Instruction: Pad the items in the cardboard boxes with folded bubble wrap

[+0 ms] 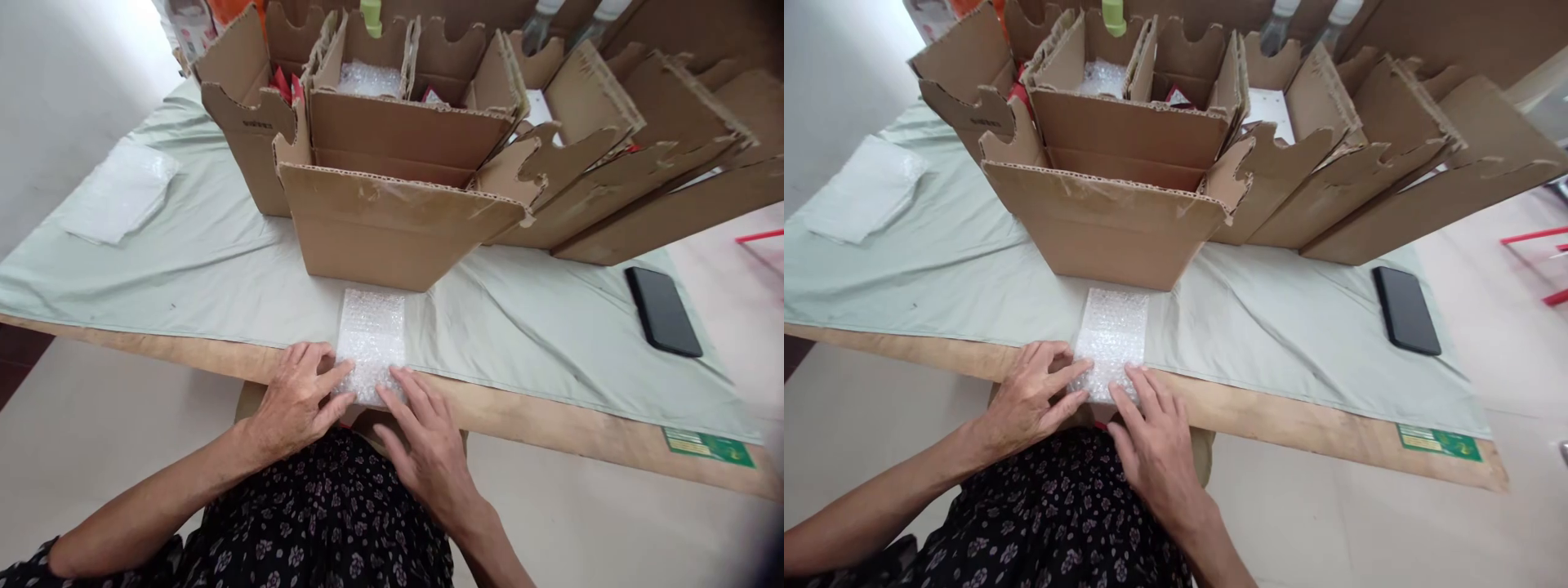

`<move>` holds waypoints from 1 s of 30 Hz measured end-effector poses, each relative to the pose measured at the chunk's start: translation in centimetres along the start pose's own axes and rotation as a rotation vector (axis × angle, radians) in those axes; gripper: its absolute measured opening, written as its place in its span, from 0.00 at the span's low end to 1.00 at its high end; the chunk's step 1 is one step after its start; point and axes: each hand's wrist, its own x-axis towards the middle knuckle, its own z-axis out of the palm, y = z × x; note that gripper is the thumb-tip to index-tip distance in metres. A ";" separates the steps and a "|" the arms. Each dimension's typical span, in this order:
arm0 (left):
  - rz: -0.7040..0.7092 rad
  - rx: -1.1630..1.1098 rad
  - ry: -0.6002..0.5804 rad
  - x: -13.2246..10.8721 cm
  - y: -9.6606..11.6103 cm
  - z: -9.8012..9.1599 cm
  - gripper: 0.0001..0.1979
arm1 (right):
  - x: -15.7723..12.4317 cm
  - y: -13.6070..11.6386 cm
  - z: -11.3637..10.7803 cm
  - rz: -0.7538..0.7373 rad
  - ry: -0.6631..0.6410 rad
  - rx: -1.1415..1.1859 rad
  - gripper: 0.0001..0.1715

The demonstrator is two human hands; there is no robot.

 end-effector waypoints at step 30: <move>-0.598 -0.617 0.234 1.3 0.4 -0.9 0.20 | 6.4 2.1 0.9 0.002 0.122 -0.007 0.11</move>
